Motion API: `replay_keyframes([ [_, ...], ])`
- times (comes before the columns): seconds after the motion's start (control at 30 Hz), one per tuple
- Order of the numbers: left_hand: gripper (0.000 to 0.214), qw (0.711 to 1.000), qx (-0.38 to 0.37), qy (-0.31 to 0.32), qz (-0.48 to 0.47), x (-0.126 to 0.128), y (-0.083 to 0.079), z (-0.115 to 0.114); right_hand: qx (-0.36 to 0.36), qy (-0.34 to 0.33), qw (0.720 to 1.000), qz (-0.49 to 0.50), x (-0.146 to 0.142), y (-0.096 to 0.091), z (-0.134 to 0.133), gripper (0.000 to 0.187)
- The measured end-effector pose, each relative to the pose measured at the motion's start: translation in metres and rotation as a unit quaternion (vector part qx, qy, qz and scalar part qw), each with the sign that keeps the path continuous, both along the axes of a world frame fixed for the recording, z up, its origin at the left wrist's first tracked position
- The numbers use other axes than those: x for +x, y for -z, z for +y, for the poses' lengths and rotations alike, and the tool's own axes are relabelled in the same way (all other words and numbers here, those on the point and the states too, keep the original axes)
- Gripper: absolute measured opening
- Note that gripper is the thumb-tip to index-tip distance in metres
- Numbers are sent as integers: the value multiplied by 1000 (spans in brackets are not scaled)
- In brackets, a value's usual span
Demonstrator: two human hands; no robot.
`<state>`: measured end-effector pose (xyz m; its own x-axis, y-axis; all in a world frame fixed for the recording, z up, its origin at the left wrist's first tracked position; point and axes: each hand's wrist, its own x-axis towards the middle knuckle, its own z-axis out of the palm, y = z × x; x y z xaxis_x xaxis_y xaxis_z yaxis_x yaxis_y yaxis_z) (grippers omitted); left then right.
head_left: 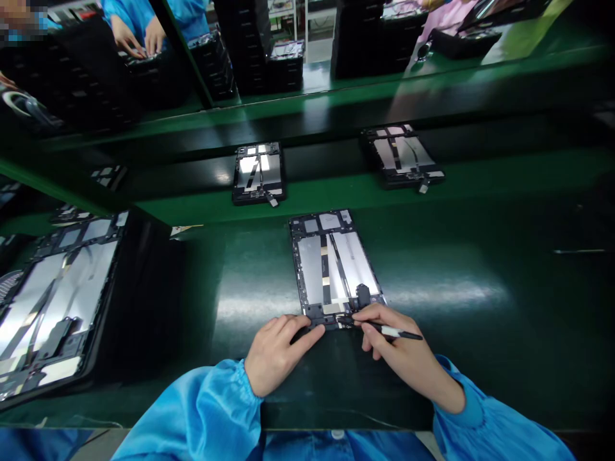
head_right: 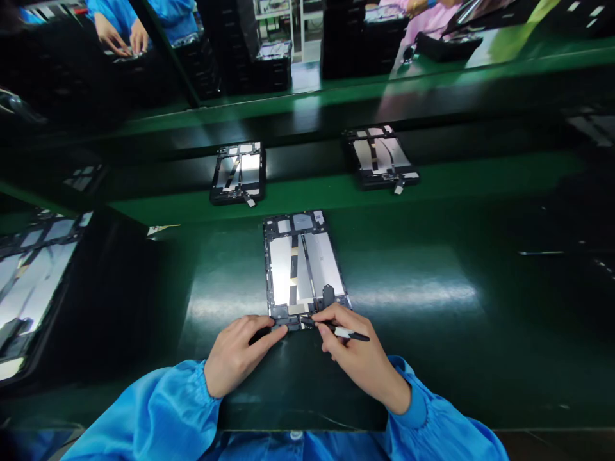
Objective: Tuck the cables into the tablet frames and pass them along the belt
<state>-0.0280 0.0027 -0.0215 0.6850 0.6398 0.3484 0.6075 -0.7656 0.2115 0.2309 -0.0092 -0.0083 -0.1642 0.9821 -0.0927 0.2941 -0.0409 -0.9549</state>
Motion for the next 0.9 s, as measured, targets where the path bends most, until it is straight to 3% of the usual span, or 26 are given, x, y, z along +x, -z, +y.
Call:
replay_keyframes([
  [0.17,28,999,15,20,-28,-4,-3,1,-8,-45,998,52,-7,-1,-3,18],
  [0.33,25,999,11,14,-48,-3,-5,4,47,-116,992,31,-13,-13,1,17],
  [0.47,24,999,13,15,-48,-4,-4,5,47,-146,988,25,-14,-18,2,17],
  [0.53,25,999,21,16,-46,-3,-5,2,12,-134,990,35,-14,-15,1,16],
  [0.63,30,998,20,57,-31,8,-6,-11,-35,-54,995,76,-13,-6,0,19],
  [0.77,32,992,2,113,54,22,-9,-26,-22,51,990,126,-8,2,6,33],
  [0.9,30,983,-38,149,96,13,-16,-27,-55,38,989,131,3,2,5,41],
])
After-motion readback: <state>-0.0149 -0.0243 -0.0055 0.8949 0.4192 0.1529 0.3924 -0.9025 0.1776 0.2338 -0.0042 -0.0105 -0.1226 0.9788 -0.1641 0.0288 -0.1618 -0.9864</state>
